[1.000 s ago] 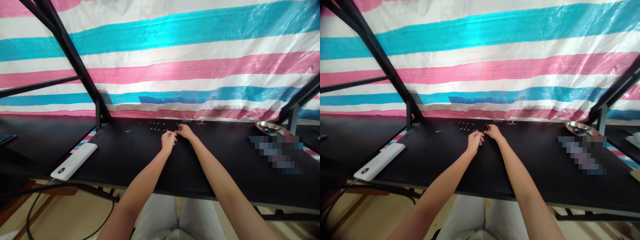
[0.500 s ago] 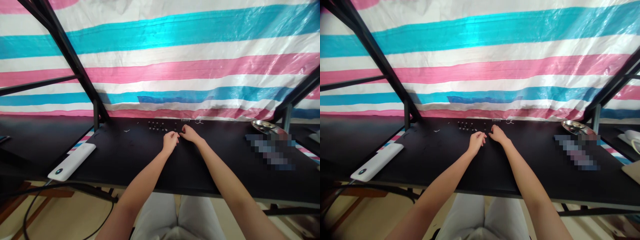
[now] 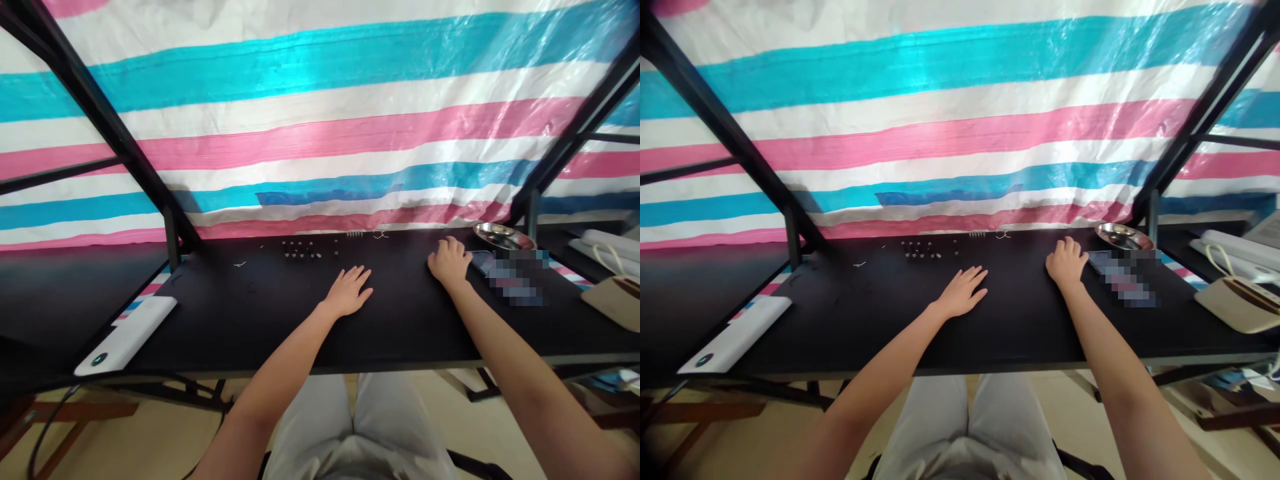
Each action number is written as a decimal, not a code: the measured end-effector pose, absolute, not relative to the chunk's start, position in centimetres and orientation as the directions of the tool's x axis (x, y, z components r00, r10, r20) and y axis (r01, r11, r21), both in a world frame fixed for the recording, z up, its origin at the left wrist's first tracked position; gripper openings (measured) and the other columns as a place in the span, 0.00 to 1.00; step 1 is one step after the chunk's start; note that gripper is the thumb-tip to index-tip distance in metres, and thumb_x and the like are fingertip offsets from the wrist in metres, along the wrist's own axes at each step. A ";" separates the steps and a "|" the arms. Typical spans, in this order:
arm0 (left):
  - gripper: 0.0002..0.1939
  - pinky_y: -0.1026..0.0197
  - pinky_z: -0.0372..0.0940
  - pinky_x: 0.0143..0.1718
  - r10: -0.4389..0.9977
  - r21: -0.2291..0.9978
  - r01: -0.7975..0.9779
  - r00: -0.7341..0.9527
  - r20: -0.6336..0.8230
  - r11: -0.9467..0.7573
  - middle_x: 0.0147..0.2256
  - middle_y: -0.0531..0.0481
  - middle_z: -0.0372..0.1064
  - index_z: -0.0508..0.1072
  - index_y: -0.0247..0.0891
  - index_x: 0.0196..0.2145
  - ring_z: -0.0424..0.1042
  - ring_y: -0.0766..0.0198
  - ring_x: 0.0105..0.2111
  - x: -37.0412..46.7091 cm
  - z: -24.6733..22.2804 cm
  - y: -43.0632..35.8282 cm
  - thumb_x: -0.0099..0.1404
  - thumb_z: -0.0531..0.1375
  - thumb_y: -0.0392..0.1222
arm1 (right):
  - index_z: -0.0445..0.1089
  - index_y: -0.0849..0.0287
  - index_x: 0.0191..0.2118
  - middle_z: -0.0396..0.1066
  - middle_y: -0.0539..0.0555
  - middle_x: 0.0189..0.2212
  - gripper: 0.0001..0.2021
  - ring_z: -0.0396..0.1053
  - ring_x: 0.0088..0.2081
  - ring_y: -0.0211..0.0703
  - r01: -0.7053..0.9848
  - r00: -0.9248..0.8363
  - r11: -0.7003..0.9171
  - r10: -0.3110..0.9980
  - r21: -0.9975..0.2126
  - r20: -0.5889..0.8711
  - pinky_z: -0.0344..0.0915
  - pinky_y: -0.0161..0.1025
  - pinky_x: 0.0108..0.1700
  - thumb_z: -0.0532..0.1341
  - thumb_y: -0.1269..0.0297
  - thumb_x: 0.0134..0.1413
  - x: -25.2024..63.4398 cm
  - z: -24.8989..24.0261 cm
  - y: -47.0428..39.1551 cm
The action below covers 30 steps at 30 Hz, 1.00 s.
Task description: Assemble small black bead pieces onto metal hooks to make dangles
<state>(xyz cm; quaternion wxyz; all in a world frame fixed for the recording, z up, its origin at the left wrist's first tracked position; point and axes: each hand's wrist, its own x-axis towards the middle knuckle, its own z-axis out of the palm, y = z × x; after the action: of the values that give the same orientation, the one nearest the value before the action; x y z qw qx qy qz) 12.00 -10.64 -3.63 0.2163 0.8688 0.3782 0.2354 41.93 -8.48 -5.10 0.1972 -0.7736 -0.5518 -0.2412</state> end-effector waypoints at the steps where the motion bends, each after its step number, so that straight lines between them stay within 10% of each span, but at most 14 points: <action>1: 0.26 0.47 0.39 0.60 0.749 0.487 0.601 0.633 0.194 -0.634 0.60 0.46 0.49 0.58 0.43 0.57 0.46 0.56 0.61 12.0 -3.6 -10.7 0.64 0.49 0.52 | 0.58 0.67 0.50 0.53 0.69 0.54 0.20 0.51 0.51 0.60 0.945 0.284 -0.324 0.746 -0.044 0.603 0.50 0.59 0.47 0.51 0.66 0.51 42.9 -5.5 -8.7; 8: 0.30 0.48 0.38 0.60 0.727 0.265 0.687 0.681 0.089 -0.676 0.63 0.48 0.40 0.50 0.42 0.61 0.39 0.58 0.62 12.1 -3.7 -10.5 0.66 0.36 0.57 | 0.53 0.68 0.54 0.46 0.71 0.57 0.28 0.50 0.52 0.64 0.856 0.506 -0.468 0.676 -0.217 0.536 0.52 0.62 0.46 0.52 0.55 0.51 45.8 -6.8 -9.0; 15: 0.31 0.46 0.37 0.60 0.723 0.255 0.686 0.686 0.087 -0.682 0.63 0.48 0.39 0.49 0.43 0.62 0.39 0.58 0.63 12.3 -3.8 -10.6 0.66 0.35 0.58 | 0.52 0.68 0.57 0.47 0.68 0.60 0.26 0.47 0.58 0.59 0.962 0.270 -0.235 0.757 -0.138 0.595 0.47 0.59 0.55 0.48 0.57 0.55 45.2 -6.9 -9.2; 30: 0.38 0.41 0.31 0.60 0.710 0.255 0.672 0.697 0.097 -0.695 0.64 0.48 0.31 0.41 0.45 0.63 0.33 0.54 0.63 12.6 -3.1 -10.8 0.61 0.39 0.66 | 0.42 0.63 0.63 0.38 0.57 0.64 0.34 0.36 0.64 0.51 0.951 0.284 -0.266 0.953 -0.159 0.105 0.37 0.58 0.60 0.34 0.46 0.58 44.1 -6.5 -9.0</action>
<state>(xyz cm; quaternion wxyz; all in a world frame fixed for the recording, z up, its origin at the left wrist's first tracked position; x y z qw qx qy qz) 12.56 -10.82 -3.12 0.1005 0.9157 0.3774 0.0945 44.05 -9.05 -6.53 0.0956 -0.7955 -0.5984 0.0058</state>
